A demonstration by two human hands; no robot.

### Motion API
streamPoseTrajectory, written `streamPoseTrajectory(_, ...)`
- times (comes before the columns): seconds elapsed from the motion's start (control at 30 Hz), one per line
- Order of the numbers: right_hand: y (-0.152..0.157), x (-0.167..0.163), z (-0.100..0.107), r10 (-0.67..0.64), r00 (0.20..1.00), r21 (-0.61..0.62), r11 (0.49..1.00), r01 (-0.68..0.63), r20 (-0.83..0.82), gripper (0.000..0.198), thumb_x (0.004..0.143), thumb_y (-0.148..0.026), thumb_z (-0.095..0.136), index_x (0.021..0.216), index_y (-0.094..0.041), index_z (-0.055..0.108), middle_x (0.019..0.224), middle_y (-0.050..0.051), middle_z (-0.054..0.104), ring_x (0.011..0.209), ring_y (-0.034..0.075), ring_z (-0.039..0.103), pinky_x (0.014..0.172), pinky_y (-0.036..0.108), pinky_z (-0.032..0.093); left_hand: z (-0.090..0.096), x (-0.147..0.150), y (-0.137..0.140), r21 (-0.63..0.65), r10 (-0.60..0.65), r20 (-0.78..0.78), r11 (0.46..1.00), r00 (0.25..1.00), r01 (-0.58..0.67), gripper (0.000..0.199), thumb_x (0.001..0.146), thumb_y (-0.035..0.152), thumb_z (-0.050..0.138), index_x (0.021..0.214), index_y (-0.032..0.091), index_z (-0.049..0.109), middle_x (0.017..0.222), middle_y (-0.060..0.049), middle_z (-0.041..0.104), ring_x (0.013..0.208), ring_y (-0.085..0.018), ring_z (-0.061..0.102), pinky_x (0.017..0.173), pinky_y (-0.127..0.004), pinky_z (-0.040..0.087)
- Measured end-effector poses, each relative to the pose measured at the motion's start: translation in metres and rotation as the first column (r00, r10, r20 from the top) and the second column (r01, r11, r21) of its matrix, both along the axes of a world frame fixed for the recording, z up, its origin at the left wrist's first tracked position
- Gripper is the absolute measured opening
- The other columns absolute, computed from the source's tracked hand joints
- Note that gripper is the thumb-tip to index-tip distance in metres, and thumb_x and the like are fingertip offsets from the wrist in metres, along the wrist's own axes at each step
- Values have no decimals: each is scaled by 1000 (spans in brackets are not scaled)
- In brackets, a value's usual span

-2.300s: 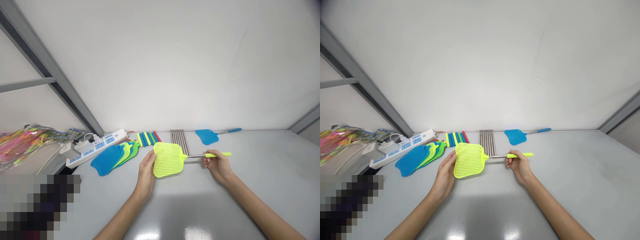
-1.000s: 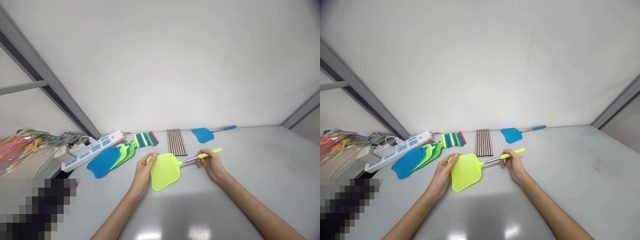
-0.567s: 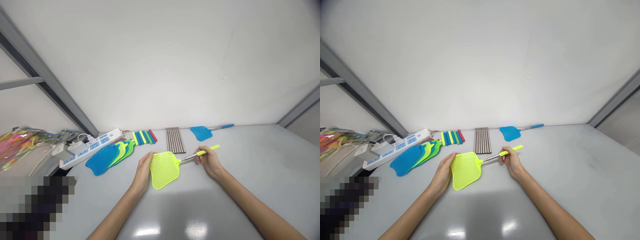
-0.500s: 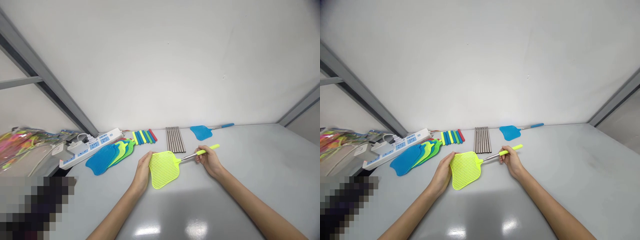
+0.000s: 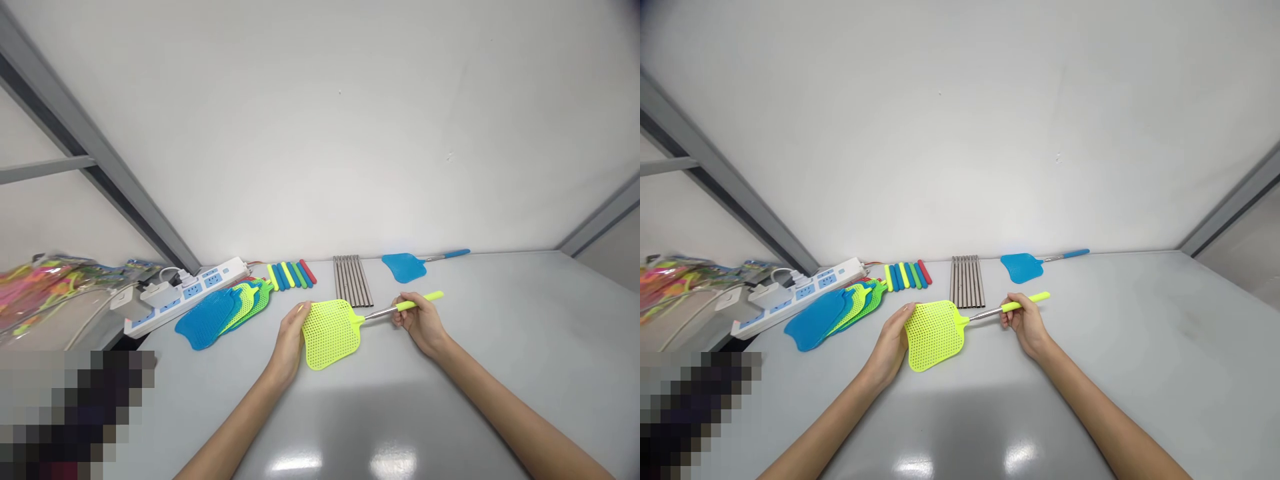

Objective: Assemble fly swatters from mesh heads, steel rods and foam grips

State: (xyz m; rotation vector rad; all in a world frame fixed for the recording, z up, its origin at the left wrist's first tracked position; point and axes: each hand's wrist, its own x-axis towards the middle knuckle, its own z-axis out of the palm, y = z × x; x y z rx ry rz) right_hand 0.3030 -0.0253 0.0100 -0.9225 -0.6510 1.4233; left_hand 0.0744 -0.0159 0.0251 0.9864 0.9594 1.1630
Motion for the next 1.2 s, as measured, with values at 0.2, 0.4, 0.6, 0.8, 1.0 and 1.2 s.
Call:
streamPoseTrajectory(0.2,-1,-1,1,17,1000,10,1000,-17,7,31,70,-30,49,42,-17,46,47,1,43,44,12,38,46,27,32,1,-2,-2,-22,-63,-42,998,997,62,24,72,35,51,86,17,60,79,-3,64,73,-16,57,63,-23,39)
streamPoseTrajectory(0.4,-1,-1,2,31,1000,23,999,-31,4,33,70,-31,48,41,-17,43,48,1,43,45,12,38,46,27,31,2,-3,-3,-67,-79,34,994,996,81,24,72,32,54,86,15,61,82,-5,65,77,-17,59,65,-23,42)
streamPoseTrajectory(0.6,-6,-3,6,246,963,63,965,-254,111,37,76,-34,40,45,-15,48,52,3,46,50,13,42,48,27,33,5,-1,-8,-273,-107,186,949,977,156,27,69,33,58,87,13,60,89,-11,64,77,-22,61,69,-31,47)
streamPoseTrajectory(0.8,-11,-5,5,492,862,-14,870,-494,122,44,78,-45,33,49,-15,48,54,3,48,46,11,42,40,23,30,6,-3,-11,-345,-117,216,919,969,188,29,68,33,59,89,13,59,88,-11,65,77,-22,62,71,-33,48)
streamPoseTrajectory(1.0,-9,-3,1,551,824,-60,834,-548,136,47,78,-49,29,51,-15,46,55,5,50,49,13,46,37,21,30,5,-3,-12,-372,-102,170,914,980,160,29,67,35,60,87,13,59,84,-11,66,71,-22,63,68,-33,49)
streamPoseTrajectory(1.2,-10,-7,3,534,831,-36,844,-535,155,48,79,-49,29,47,-16,43,55,6,53,51,13,48,44,24,35,7,-1,-14,-361,-118,141,918,983,162,32,67,35,59,91,14,59,83,-11,66,73,-22,63,67,-34,49)
